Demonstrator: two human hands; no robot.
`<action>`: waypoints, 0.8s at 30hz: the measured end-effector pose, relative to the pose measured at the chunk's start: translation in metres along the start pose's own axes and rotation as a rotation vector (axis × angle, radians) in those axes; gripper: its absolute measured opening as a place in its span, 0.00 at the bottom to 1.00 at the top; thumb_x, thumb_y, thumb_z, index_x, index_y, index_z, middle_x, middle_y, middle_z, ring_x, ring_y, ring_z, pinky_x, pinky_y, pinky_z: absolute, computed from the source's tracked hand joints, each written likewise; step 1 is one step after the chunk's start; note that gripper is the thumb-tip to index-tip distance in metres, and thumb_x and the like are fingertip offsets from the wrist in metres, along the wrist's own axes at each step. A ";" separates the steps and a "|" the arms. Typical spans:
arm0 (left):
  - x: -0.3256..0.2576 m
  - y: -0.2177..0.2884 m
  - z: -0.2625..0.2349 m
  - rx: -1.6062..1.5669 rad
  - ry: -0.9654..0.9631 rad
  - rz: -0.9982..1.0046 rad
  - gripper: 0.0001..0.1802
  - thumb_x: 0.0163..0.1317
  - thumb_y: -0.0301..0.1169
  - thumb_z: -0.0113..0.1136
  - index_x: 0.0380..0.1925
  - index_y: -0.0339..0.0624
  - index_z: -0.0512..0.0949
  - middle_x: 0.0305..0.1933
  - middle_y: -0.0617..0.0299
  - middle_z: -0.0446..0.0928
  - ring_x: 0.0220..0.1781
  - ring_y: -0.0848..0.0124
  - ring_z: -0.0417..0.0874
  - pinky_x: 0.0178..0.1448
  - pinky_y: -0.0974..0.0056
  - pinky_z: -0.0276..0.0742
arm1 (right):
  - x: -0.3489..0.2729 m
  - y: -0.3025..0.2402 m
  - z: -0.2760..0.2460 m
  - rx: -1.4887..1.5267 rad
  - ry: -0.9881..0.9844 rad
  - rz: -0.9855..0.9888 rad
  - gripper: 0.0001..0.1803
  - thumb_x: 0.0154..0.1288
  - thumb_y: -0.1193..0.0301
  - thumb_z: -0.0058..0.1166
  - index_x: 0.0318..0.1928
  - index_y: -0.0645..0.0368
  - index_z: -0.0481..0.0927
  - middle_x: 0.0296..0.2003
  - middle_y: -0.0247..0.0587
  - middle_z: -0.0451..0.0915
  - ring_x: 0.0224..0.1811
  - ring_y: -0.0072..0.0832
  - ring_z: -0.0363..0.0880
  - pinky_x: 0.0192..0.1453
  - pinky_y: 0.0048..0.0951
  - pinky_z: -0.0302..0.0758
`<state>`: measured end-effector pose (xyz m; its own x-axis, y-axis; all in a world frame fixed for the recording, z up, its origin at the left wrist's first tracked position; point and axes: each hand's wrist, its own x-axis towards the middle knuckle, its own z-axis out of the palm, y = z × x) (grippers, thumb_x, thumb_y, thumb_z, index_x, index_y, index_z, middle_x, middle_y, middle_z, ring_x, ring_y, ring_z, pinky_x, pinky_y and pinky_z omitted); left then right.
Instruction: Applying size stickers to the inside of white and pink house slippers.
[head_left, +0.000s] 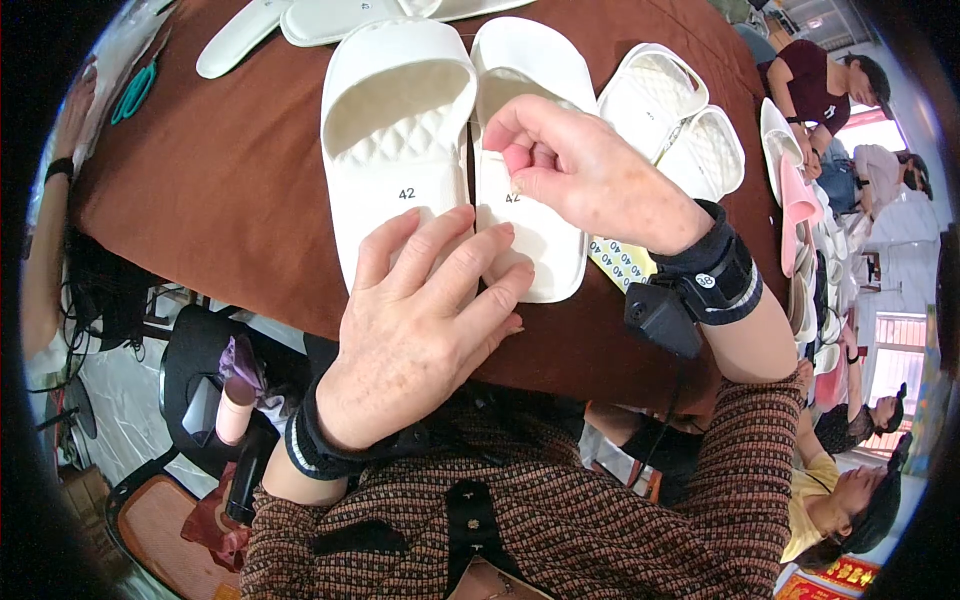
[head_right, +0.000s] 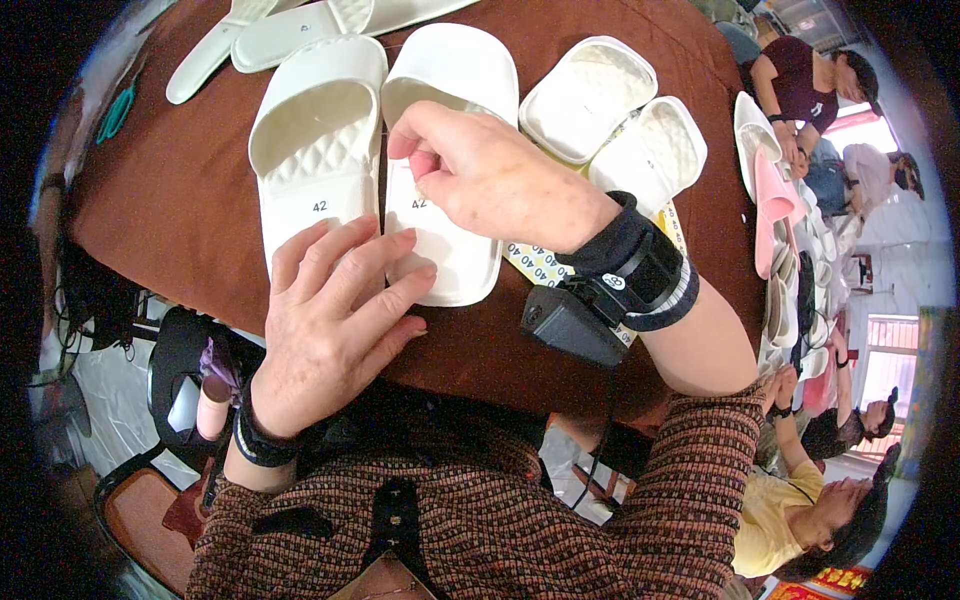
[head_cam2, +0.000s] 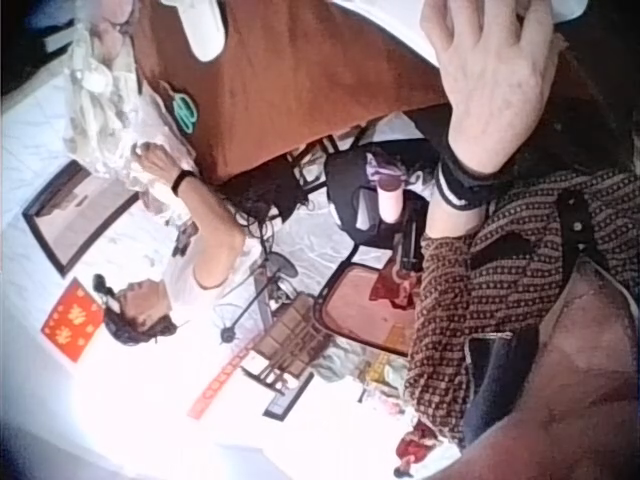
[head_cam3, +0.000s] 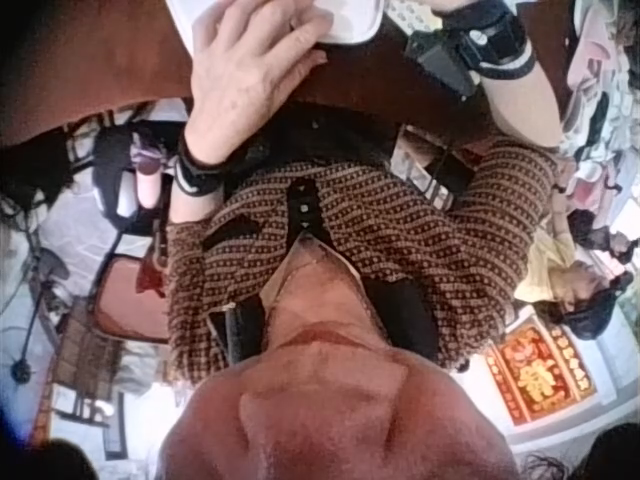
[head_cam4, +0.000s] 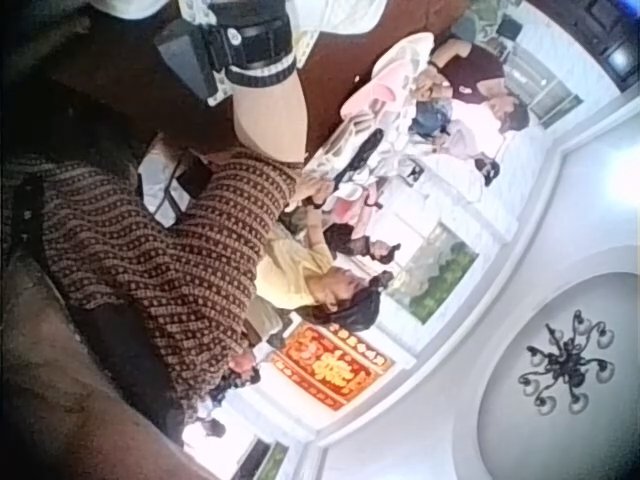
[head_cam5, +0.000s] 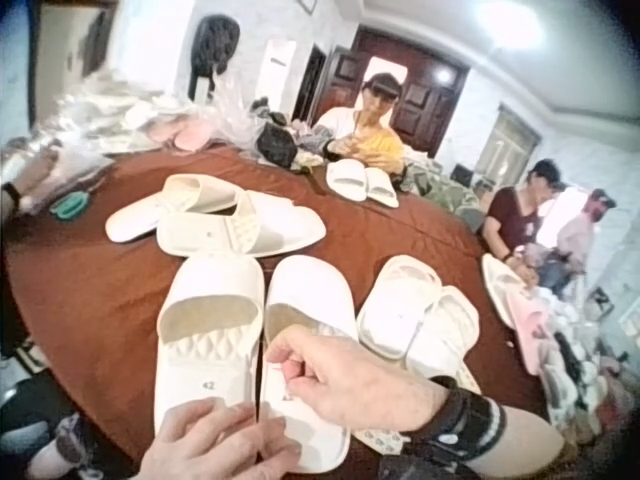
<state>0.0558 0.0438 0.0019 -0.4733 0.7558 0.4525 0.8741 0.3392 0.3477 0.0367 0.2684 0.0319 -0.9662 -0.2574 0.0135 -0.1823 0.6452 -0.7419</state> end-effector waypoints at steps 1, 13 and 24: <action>0.000 0.000 0.000 0.000 -0.003 0.002 0.22 0.48 0.36 0.71 0.47 0.51 0.82 0.59 0.63 0.77 0.63 0.59 0.74 0.68 0.50 0.64 | 0.000 -0.001 -0.001 0.000 0.001 -0.001 0.12 0.64 0.77 0.51 0.48 0.64 0.74 0.33 0.45 0.79 0.36 0.36 0.80 0.42 0.35 0.77; 0.000 0.000 0.001 0.023 0.003 0.007 0.23 0.48 0.36 0.71 0.48 0.52 0.82 0.59 0.64 0.77 0.62 0.59 0.74 0.67 0.49 0.65 | 0.000 -0.010 0.002 -0.124 0.012 0.005 0.12 0.65 0.75 0.50 0.48 0.64 0.73 0.34 0.49 0.80 0.39 0.45 0.81 0.44 0.40 0.77; 0.000 0.001 0.002 0.030 -0.004 0.001 0.23 0.49 0.37 0.71 0.48 0.52 0.82 0.60 0.63 0.76 0.63 0.58 0.73 0.68 0.49 0.64 | -0.005 -0.008 0.000 -0.157 0.020 -0.051 0.15 0.65 0.74 0.50 0.52 0.64 0.72 0.39 0.51 0.80 0.43 0.48 0.80 0.49 0.42 0.76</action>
<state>0.0568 0.0448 0.0005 -0.4725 0.7582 0.4494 0.8773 0.3556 0.3225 0.0425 0.2648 0.0380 -0.9582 -0.2790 0.0630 -0.2557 0.7369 -0.6257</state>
